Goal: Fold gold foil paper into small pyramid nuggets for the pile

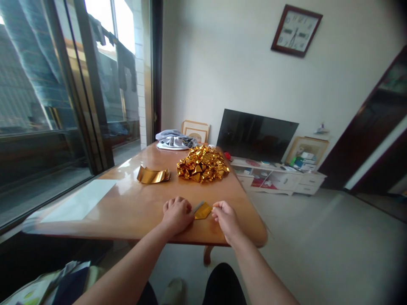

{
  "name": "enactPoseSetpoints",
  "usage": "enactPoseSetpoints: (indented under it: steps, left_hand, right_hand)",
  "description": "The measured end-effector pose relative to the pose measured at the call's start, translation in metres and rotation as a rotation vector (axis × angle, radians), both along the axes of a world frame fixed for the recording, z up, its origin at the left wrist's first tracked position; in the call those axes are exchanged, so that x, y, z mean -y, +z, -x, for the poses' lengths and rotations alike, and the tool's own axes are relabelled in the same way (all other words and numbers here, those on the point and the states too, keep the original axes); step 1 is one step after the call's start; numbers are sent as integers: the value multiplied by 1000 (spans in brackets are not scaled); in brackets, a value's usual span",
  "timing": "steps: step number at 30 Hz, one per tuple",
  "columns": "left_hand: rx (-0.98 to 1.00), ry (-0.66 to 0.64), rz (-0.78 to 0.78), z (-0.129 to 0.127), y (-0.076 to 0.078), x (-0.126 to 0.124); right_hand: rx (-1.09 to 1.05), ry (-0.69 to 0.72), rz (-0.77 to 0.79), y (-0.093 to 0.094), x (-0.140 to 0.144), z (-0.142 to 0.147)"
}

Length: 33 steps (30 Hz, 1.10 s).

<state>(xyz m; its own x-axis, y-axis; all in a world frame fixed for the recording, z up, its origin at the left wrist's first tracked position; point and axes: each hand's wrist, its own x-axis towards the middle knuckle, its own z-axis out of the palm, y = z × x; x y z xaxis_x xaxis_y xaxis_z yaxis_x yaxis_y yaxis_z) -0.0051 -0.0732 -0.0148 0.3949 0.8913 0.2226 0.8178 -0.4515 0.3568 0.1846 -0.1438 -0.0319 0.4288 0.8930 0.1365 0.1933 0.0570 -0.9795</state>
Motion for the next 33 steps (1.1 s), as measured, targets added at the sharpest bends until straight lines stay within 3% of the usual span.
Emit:
enactPoseSetpoints:
  steps: [8, 16, 20, 24, 28, 33]
  left_hand:
    - [15, 10, 32, -6, 3, 3]
    - [49, -99, -13, -4, 8, 1]
    - [78, -190, 47, -1, 22, -2]
    - [77, -335, 165, 6, 37, -6]
    - [26, -470, 158, 10, 50, -10]
    - [-24, -456, 141, 3, 54, -14]
  right_hand:
    - [-151, -12, -54, 7, 3, 2]
    - [-189, -57, -105, 0, 1, -1]
    - [-38, -20, -96, -1, 3, -8]
    - [55, 138, -60, 9, 10, -14]
    - [121, 251, -20, 17, 14, -15]
    - [238, 221, 31, 12, 13, -13]
